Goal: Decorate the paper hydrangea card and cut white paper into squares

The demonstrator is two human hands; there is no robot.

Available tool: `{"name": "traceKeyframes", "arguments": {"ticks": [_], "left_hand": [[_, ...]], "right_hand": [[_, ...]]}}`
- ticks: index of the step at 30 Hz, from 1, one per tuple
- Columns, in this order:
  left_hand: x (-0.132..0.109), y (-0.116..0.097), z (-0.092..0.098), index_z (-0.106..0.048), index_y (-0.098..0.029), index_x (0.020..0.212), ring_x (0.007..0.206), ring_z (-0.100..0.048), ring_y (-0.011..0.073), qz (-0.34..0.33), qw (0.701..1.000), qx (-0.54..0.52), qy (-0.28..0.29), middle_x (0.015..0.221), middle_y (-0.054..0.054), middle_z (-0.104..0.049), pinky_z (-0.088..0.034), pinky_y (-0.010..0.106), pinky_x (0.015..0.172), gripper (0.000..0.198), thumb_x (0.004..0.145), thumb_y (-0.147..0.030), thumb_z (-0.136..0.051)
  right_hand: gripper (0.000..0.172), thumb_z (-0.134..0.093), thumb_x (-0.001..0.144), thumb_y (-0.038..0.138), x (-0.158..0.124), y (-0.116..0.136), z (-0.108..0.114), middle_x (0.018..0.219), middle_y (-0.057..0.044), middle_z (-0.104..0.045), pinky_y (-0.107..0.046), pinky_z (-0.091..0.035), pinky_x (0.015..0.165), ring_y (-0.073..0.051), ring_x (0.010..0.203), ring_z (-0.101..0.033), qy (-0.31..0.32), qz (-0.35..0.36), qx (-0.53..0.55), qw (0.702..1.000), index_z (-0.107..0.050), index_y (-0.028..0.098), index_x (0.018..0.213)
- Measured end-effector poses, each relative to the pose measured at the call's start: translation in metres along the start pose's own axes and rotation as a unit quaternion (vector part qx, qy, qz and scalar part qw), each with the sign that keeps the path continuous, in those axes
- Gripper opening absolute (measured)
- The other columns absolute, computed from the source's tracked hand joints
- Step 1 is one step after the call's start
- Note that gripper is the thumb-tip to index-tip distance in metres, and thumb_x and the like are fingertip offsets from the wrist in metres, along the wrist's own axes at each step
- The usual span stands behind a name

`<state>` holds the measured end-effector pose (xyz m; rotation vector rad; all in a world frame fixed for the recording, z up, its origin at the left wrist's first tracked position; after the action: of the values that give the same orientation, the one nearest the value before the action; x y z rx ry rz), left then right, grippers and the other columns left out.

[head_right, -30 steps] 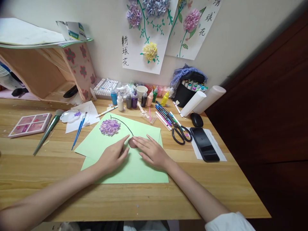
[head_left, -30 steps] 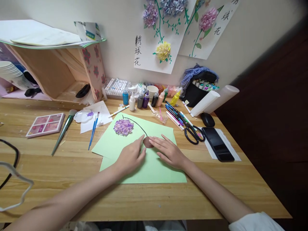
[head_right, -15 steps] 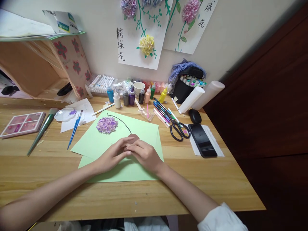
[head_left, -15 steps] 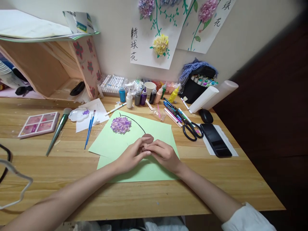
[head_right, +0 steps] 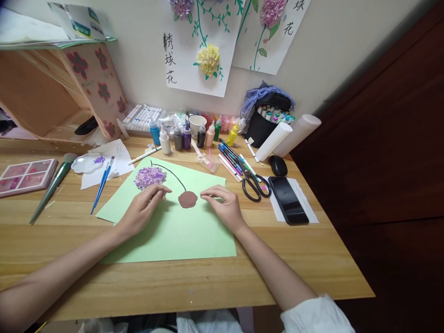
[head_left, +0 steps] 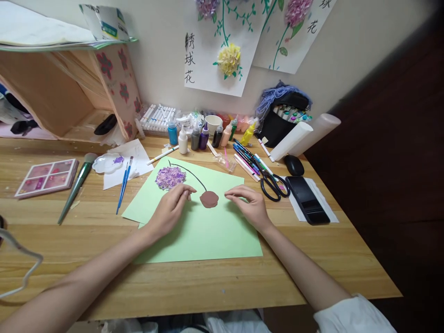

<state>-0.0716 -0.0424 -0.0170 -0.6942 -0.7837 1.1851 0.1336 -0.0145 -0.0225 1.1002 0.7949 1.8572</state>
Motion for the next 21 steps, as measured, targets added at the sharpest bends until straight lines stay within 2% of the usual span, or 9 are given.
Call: {"name": "traceKeyframes", "arguments": {"ticks": [2,4,8,15,18,21], "left_hand": [[-0.001,0.000,-0.003,-0.055,-0.018,0.096,0.081,-0.053,0.0154,0.001,1.000,-0.002,0.014,0.084,0.002,-0.056,-0.040,0.028,0.075,0.028,0.095,-0.028,-0.028],[-0.003,-0.003,-0.010,-0.055,-0.019,0.095,0.084,-0.052,0.0160,-0.012,0.999,0.001,0.046,0.088,0.003,-0.056,-0.040,0.029,0.078,0.029,0.095,-0.028,-0.027],[-0.006,-0.008,-0.021,-0.056,-0.020,0.102,0.088,-0.051,0.0175,-0.041,0.995,0.026,0.089,0.092,0.004,-0.056,-0.040,0.032,0.081,0.032,0.095,-0.026,-0.025],[-0.012,-0.007,-0.034,-0.045,-0.017,0.125,0.084,-0.048,0.0203,-0.109,0.971,0.152,0.148,0.092,0.008,-0.051,-0.042,0.035,0.075,0.036,0.094,-0.027,-0.030],[-0.015,-0.006,-0.038,-0.037,-0.013,0.132,0.084,-0.047,0.0215,-0.135,0.959,0.202,0.149,0.094,0.011,-0.051,-0.042,0.036,0.075,0.041,0.093,-0.025,-0.032],[-0.015,-0.006,-0.041,-0.034,-0.009,0.133,0.085,-0.046,0.0222,-0.148,0.952,0.223,0.146,0.096,0.012,-0.050,-0.043,0.038,0.076,0.043,0.092,-0.022,-0.031]], "right_hand": [[0.016,-0.061,0.082,0.020,0.000,0.000,-0.009,0.087,-0.005,-0.064,-0.034,-0.048,0.075,-0.018,0.085,-0.057,0.048,0.058,-0.068,0.995,-0.071,0.025,0.093],[0.021,-0.058,0.084,0.020,-0.002,0.000,-0.019,0.089,-0.006,-0.062,-0.034,-0.048,0.074,-0.018,0.084,-0.054,0.094,0.107,-0.120,0.983,-0.069,0.028,0.099],[0.025,-0.048,0.090,0.017,-0.006,0.001,-0.026,0.087,-0.006,-0.061,-0.029,-0.050,0.069,-0.015,0.082,-0.056,0.148,0.145,-0.133,0.969,-0.066,0.025,0.104],[0.027,-0.043,0.092,0.017,-0.014,0.004,-0.013,0.102,-0.008,-0.066,-0.034,-0.052,0.077,-0.018,0.094,-0.060,0.171,0.182,-0.244,0.937,-0.063,0.023,0.110],[0.034,-0.042,0.091,0.016,-0.024,0.008,-0.011,0.122,-0.009,-0.059,-0.038,-0.049,0.087,-0.020,0.108,-0.055,0.164,0.170,-0.291,0.927,-0.055,0.023,0.121],[0.046,-0.042,0.091,0.017,-0.038,0.012,-0.013,0.136,-0.008,-0.047,-0.042,-0.040,0.101,-0.021,0.123,-0.044,0.179,0.149,-0.317,0.920,-0.037,0.020,0.137]]}}
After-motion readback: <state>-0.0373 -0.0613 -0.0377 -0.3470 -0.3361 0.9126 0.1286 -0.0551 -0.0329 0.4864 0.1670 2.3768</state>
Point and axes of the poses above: each hand's wrist, its own x-axis towards the middle knuckle, its own z-axis out of the back of the hand, y = z × x, the point moved 5 cm from there along x, towards the middle knuckle
